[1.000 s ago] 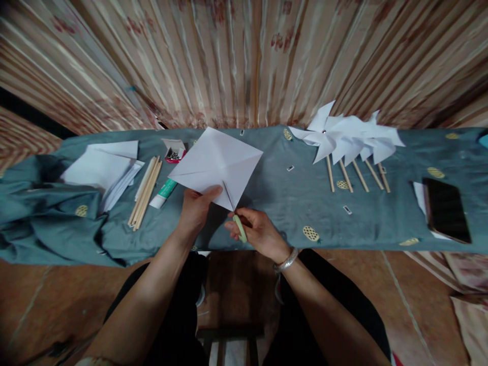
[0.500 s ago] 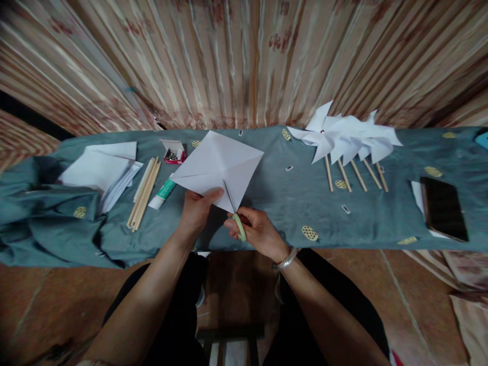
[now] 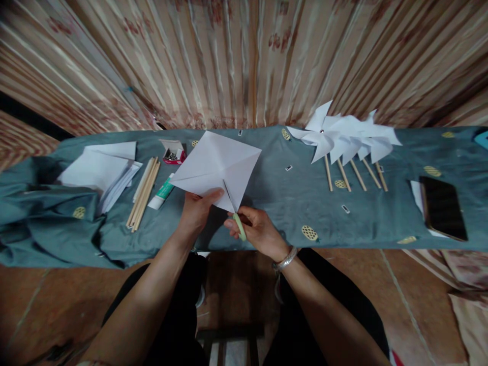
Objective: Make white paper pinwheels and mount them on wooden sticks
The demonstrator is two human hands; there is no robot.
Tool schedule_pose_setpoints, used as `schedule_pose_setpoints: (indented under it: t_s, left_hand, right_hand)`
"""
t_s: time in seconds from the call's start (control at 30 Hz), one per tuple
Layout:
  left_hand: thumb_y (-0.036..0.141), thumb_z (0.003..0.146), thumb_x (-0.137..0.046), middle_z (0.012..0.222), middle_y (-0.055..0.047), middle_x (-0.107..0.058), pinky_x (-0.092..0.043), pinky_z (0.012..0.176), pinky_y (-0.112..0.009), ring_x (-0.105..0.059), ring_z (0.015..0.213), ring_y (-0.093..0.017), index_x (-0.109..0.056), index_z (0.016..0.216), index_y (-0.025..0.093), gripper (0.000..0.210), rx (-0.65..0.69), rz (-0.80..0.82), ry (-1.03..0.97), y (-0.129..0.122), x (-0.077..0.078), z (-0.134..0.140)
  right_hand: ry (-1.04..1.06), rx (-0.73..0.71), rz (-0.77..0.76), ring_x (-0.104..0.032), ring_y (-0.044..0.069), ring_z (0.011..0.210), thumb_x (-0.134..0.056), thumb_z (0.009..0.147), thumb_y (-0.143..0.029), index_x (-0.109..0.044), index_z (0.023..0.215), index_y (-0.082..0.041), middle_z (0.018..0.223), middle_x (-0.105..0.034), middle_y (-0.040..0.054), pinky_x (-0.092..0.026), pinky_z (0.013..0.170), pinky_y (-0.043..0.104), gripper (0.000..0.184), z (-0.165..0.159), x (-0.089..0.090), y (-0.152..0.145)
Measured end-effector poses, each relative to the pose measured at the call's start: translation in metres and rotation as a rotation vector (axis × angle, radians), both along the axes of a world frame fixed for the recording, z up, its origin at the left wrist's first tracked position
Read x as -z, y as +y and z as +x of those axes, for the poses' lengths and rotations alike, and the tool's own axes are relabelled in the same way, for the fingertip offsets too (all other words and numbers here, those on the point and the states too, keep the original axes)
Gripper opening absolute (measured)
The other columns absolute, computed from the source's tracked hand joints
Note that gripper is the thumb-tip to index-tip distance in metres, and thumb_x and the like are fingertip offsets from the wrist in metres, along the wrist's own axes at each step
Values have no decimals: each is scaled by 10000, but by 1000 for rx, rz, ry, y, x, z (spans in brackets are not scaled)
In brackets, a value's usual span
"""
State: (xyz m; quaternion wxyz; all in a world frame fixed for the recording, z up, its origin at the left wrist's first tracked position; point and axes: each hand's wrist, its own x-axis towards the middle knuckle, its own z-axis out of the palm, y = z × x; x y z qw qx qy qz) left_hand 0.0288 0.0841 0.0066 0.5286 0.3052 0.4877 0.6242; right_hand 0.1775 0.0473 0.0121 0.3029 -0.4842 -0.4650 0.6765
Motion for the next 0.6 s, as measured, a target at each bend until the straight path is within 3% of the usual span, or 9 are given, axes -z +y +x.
schedule_pose_setpoints:
  t_s: [0.6]
  left_hand:
    - [162,499,-787,770,-21,-718,-500,674,-266,-629,676,-150,-673,750,150,276,17,-1,-70,1,1,0]
  right_hand:
    - [19,-29,62,-570,96,526,-755,649,-581,-614,808,-174,617,-639,-10,-459,509,214,460,1,0,0]
